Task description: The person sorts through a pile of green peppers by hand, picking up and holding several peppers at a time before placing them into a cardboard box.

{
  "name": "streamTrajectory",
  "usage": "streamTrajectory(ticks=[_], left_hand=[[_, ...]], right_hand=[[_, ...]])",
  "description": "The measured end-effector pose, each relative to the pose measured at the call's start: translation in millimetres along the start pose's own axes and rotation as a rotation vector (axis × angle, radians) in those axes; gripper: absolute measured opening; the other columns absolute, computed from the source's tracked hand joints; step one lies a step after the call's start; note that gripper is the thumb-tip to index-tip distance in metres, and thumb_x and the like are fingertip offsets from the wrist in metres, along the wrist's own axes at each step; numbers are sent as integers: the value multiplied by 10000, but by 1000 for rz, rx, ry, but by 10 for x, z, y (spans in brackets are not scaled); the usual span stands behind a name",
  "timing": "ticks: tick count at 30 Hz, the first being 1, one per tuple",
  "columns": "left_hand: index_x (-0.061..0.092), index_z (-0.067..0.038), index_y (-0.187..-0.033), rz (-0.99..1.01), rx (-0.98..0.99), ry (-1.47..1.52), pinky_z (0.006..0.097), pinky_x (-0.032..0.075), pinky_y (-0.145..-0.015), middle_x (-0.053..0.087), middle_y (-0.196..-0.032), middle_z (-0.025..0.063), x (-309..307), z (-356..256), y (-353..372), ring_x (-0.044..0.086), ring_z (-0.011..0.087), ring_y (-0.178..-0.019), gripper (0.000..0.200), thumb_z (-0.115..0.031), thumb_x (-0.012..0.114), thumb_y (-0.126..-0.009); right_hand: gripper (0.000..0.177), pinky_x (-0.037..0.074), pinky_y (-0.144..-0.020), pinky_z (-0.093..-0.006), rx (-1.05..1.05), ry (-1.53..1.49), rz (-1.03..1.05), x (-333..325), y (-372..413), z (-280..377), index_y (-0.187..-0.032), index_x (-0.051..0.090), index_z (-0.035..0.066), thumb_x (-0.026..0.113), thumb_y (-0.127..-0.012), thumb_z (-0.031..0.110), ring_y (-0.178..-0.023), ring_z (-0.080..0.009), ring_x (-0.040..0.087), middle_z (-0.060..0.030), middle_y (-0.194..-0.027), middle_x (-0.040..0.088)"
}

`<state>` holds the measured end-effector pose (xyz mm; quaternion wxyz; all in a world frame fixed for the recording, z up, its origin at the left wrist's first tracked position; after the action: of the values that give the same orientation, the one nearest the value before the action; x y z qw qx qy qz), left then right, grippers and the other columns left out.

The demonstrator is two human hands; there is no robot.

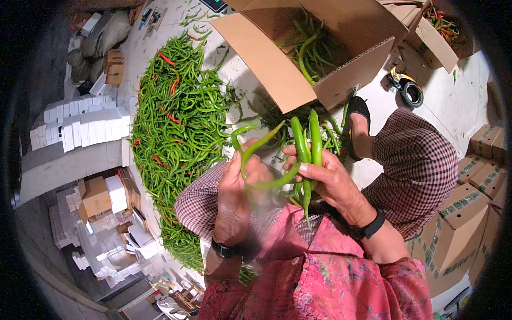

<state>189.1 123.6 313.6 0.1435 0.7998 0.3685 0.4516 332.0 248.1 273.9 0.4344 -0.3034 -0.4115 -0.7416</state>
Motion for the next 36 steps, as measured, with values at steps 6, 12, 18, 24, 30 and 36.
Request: streamTrajectory(ticks=[6, 12, 18, 24, 30, 36], left_hand=[[499, -6, -1203, -157, -151, -187, 324, 446, -584, 427, -609, -5, 228, -75, 147, 438, 122, -520, 371, -300, 355, -1028], [547, -17, -1180, -109, -100, -589, 234, 398, -483, 506, -634, 14, 263, -116, 265, 475, 98, -525, 346, -282, 436, -987], [598, -37, -1121, -183, 3, -780, 206, 415, -483, 540, -634, 18, 216, -124, 280, 497, 78, -500, 281, -234, 493, -950], [605, -9, -1091, -164, -224, -693, 200, 415, -482, 556, -664, 14, 182, -26, 245, 519, 92, -501, 362, -304, 436, -968], [594, 5, -1132, -167, -272, -650, 193, 407, -513, 566, -715, 10, 266, -142, 301, 531, 101, -546, 396, -316, 465, -938], [576, 31, -1184, 57, 9, -1199, 233, 498, -628, 632, -840, 45, 186, -172, 301, 613, 121, -648, 352, -187, 541, -910]], right_hand=[[364, 456, -736, -235, -21, -9, -83, -84, -20, -47, -1151, 583, -2, 692, -834, 142, -788, -98, 551, -31, -928, 615], [306, 456, -729, -227, -80, 17, -163, -103, -49, 2, -1063, 619, 17, 730, -805, 139, -767, -88, 548, -7, -877, 595], [346, 464, -790, -234, -114, 390, -246, 118, 7, 171, -1068, 641, -8, 772, -770, 108, -869, -95, 579, -13, -955, 628], [214, 447, -660, -211, -110, 614, -163, 83, -16, 99, -948, 684, -17, 756, -789, 108, -708, -51, 550, 39, -777, 611], [261, 422, -544, -176, 58, 497, -122, 47, -20, 252, -1016, 644, -25, 708, -812, 123, -609, -51, 543, -16, -787, 636], [271, 409, -523, -181, 107, 243, -136, 7, -23, 248, -1039, 612, -31, 692, -816, 99, -586, -55, 520, -75, -860, 676]])
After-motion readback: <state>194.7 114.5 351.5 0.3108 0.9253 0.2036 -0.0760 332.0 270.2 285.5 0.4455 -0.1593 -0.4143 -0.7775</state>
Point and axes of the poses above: each hand's wrist, its own y-axis away from the middle knuckle, its own x-axis out of the palm, z = x × y, the point moved 1 cm from there along -y, towards the middle knuckle
